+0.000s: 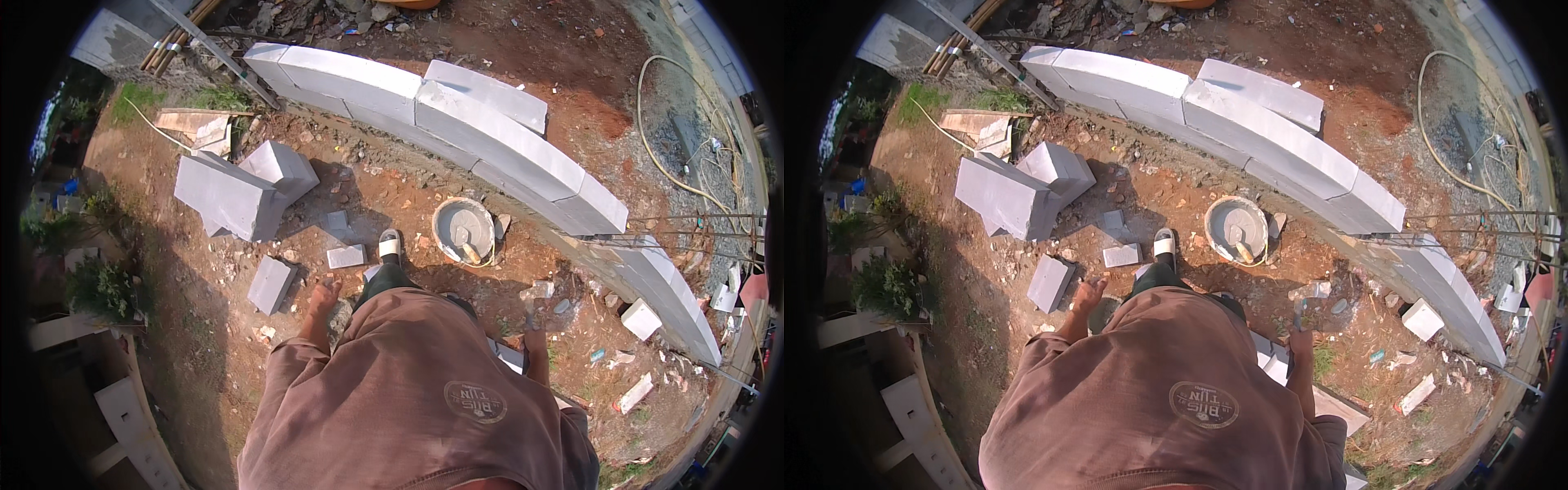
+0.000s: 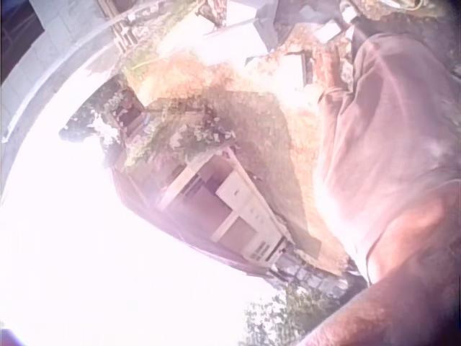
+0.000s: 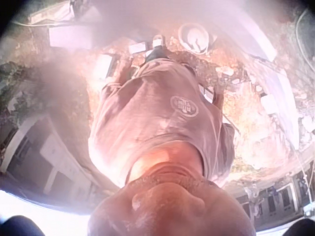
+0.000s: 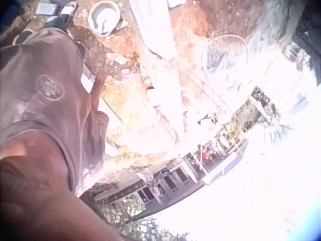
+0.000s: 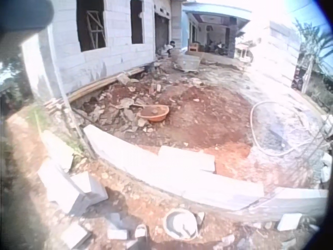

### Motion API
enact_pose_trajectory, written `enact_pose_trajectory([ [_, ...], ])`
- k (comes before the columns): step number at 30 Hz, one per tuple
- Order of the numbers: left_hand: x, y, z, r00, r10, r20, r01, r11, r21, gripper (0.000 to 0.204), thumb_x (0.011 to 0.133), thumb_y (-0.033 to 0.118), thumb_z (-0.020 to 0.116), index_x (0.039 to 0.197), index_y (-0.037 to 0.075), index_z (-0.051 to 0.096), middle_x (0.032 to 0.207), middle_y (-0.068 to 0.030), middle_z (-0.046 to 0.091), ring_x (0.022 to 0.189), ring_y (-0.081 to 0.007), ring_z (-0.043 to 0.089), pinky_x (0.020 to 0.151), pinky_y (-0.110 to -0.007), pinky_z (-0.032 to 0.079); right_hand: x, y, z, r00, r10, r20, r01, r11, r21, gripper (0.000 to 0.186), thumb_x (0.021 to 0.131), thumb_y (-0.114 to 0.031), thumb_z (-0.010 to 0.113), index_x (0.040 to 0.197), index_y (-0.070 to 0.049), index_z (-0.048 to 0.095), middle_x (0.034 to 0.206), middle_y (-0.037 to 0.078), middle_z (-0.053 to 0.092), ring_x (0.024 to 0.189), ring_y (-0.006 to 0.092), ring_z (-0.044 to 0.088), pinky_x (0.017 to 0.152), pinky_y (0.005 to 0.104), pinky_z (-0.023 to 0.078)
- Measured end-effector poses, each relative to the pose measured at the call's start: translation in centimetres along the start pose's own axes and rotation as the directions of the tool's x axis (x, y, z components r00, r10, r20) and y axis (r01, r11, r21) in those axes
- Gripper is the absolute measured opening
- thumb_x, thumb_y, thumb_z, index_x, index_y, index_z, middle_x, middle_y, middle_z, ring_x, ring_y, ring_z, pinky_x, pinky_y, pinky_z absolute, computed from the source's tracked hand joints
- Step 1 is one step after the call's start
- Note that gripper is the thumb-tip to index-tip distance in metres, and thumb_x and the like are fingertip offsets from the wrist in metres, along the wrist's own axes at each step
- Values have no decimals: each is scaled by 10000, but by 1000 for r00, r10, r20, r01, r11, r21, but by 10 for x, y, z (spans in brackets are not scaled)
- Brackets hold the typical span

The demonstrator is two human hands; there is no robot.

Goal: The person scoops mortar from a bucket with a trowel and applies it to the joints of a low wall made of concrete blocks. They then pick up a concrete block, place it on the wall, and adjust its position. The person repeats the process of applying mortar and placing blocks to extend the wall.

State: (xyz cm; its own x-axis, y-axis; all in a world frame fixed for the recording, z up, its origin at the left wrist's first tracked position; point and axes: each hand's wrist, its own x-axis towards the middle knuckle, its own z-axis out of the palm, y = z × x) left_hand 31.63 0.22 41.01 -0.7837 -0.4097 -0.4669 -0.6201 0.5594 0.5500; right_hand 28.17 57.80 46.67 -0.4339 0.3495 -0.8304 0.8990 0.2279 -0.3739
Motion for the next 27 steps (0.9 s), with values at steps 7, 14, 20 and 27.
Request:
enact_pose_trajectory([
  [7,50,-67,-40,991,-95,95,94,995,16,464,831,421,592,913,-34,631,795,-179,660,751,-314,643,681,-383,484,9,-178,44,842,-509,-178,532,839,117,223,859,-266,603,843,-51,545,539,-8,483,396,78,457,369,238,362],
  [14,95,-16,-148,982,-122,-145,57,919,-391,330,909,277,531,916,-42,613,815,-108,639,745,-204,582,682,-339,464,43,-320,105,769,-639,-25,639,769,-16,280,836,-286,643,912,-25,577,580,-26,462,472,69,445,420,247,361],
  [20,92,-48,-129,932,-321,-170,195,837,-511,341,912,252,534,1021,-67,584,895,-107,627,788,-200,565,712,-333,453,105,-433,119,592,-798,110,668,410,-621,457,834,-390,598,1026,24,585,834,176,630,748,291,613,677,383,469],
  [27,-3,-135,-37,703,-708,-62,655,679,-331,425,863,412,543,956,15,663,780,-145,635,689,-248,603,635,-392,467,150,-522,148,686,-635,354,602,222,-767,538,850,-437,538,1191,-21,530,1092,253,591,1059,374,552,892,433,428],
])
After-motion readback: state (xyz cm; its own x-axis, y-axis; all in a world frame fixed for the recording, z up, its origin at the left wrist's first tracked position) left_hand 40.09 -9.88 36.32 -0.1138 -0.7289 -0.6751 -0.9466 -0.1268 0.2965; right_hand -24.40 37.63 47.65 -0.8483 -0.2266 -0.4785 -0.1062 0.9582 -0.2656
